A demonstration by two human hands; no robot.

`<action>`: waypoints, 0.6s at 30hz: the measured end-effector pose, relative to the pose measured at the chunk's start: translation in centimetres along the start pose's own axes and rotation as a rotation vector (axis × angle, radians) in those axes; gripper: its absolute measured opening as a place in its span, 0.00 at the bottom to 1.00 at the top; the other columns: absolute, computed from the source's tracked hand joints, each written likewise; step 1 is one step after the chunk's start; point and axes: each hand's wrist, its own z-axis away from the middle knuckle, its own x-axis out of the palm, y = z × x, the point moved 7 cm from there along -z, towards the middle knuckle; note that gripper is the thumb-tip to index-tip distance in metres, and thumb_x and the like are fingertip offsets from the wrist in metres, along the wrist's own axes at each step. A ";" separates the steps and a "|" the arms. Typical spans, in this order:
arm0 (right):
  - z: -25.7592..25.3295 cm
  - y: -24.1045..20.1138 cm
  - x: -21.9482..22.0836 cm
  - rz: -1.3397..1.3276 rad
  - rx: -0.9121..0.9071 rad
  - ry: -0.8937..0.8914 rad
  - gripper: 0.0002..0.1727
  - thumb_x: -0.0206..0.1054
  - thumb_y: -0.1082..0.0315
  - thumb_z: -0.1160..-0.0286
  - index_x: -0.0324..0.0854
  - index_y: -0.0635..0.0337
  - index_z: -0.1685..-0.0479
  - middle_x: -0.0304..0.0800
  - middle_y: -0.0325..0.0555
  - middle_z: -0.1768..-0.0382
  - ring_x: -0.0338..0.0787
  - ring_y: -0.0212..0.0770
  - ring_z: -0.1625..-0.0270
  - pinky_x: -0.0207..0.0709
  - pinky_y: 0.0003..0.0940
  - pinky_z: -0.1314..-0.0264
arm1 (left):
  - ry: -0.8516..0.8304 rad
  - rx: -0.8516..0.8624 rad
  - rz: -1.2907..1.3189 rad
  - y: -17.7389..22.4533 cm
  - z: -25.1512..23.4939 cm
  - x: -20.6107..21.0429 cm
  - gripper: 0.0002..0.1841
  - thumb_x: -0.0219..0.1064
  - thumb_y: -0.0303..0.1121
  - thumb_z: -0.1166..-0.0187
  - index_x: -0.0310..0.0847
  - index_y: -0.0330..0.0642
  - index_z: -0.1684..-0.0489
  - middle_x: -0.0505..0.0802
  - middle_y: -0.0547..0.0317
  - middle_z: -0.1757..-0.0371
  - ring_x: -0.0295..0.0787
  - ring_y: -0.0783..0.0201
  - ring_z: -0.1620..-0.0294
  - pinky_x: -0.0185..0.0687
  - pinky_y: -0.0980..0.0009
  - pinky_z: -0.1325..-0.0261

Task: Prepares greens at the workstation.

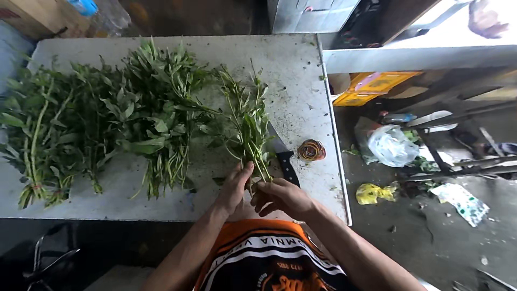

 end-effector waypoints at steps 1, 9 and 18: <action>-0.1 0.0 0.0 -0.019 0.011 -0.008 0.24 0.54 0.47 0.13 0.81 0.60 0.46 0.95 0.44 0.61 0.96 0.42 0.58 0.92 0.43 0.50 | -0.008 0.014 -0.010 0.1 0.0 0.0 0.19 0.48 0.38 0.06 0.74 0.35 0.31 0.89 0.56 0.49 0.87 0.70 0.49 0.84 0.70 0.41; -1.3 -0.9 0.9 0.063 -0.076 0.101 0.15 0.54 0.59 0.10 0.76 0.55 0.66 0.77 0.34 0.79 0.81 0.32 0.76 0.85 0.34 0.64 | 0.057 0.021 -0.305 2.7 0.9 -0.7 0.20 0.52 0.42 0.08 0.82 0.35 0.36 0.89 0.58 0.50 0.85 0.74 0.50 0.82 0.71 0.44; -1.2 -1.3 1.5 0.027 -0.059 0.043 0.23 0.60 0.51 0.12 0.78 0.64 0.40 0.96 0.51 0.58 0.98 0.45 0.59 0.93 0.40 0.52 | -0.006 0.039 -0.546 3.0 0.0 -1.1 0.16 0.60 0.37 0.11 0.84 0.40 0.35 0.93 0.56 0.46 0.89 0.70 0.47 0.85 0.66 0.38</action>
